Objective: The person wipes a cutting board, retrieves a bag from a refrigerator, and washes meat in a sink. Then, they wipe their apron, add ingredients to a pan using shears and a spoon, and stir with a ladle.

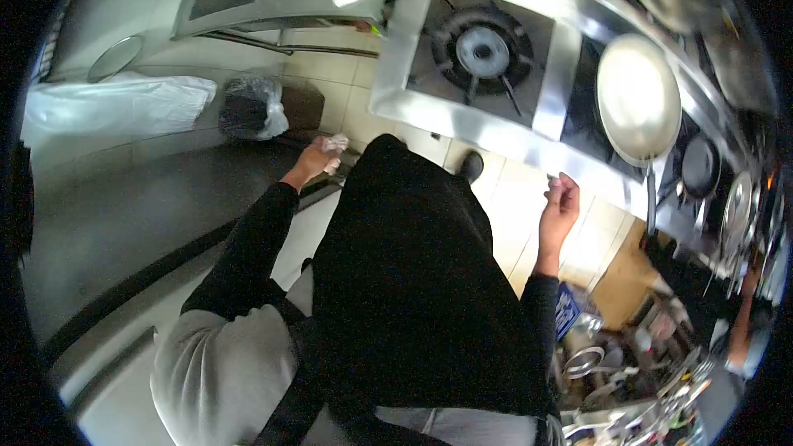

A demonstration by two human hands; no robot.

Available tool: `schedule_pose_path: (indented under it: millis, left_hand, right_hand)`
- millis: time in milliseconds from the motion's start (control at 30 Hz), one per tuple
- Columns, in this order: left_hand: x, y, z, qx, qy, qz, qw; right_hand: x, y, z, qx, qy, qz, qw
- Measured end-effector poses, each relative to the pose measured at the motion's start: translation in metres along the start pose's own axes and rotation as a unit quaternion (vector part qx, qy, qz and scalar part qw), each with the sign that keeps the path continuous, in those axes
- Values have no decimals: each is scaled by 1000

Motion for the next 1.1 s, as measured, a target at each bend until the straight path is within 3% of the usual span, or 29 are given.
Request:
schedule_pose_path:
  millis: [33,100,167,200,233,267,300,367,400,433,500,533,567,700,767,833,867,967,1033,1067,1100]
  left_hand:
    - [-8,10,3,4,6,-16,1000]
    - [-42,-1,7,142,3,140,980]
    - [-30,53,-48,169,88,204,960]
    - [-75,21,-14,-18,-151,245,958]
    - [-101,-4,23,-180,-385,180,887]
    - [-118,30,29,-80,-191,227,952]
    - [-106,63,21,31,10,264,964]
    - [-93,138,-25,-176,6,208,962]
    - [-121,133,18,-189,-30,136,972]
    - [-105,175,4,31,158,272,949]
    - [-133,188,50,24,146,123,981]
    - [-136,200,59,-42,116,0,992]
    - [-115,228,36,9,130,-30,991]
    - [-91,250,43,57,143,-75,985]
    - [-82,249,54,73,84,-78,991]
    - [-39,308,-11,3,95,53,994]
    - [-38,327,-4,-11,87,46,995]
    - [-16,415,-14,106,-143,-47,983]
    - [-26,491,-17,184,-121,-102,970]
    - [-43,534,-12,108,-112,-163,974]
    - [-63,574,-9,42,-183,-258,948]
  right_hand:
    - [-18,-12,27,-5,11,0,1000]
    - [-48,-36,57,12,29,25,999]
    - [-69,-66,64,27,42,58,997]
    - [-76,-83,70,41,43,72,996]
    - [-79,-103,78,57,43,73,995]
    - [-80,-127,94,41,38,71,996]
    - [-83,-147,94,13,34,78,996]
    - [-86,-189,105,15,3,83,996]
    - [-86,-209,115,7,-1,83,997]
    - [-90,-231,126,-4,-3,83,997]
    - [-101,-269,152,-25,15,93,995]
    - [-107,-281,159,-20,16,95,995]
    - [-114,-293,167,-25,23,95,995]
    - [-136,-330,204,-38,51,91,994]
    - [-143,-337,213,-20,80,129,988]
    - [-150,-343,217,15,101,139,985]
    - [-153,-347,224,24,98,131,986]
    - [-146,-366,236,-11,98,106,989]
    - [-147,-382,238,-46,113,102,987]
    - [-148,-395,242,-34,118,113,986]
    - [-149,-411,246,-24,123,120,985]
Point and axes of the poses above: each hand's wrist, its own x-axis away from the middle knuckle, its own y-axis out of the back of the hand, z = x × y, the point moved 8 cm from there along -x, towards the middle knuckle, and after that the axes turned 13 degrees about z, right-handed, at the moved point
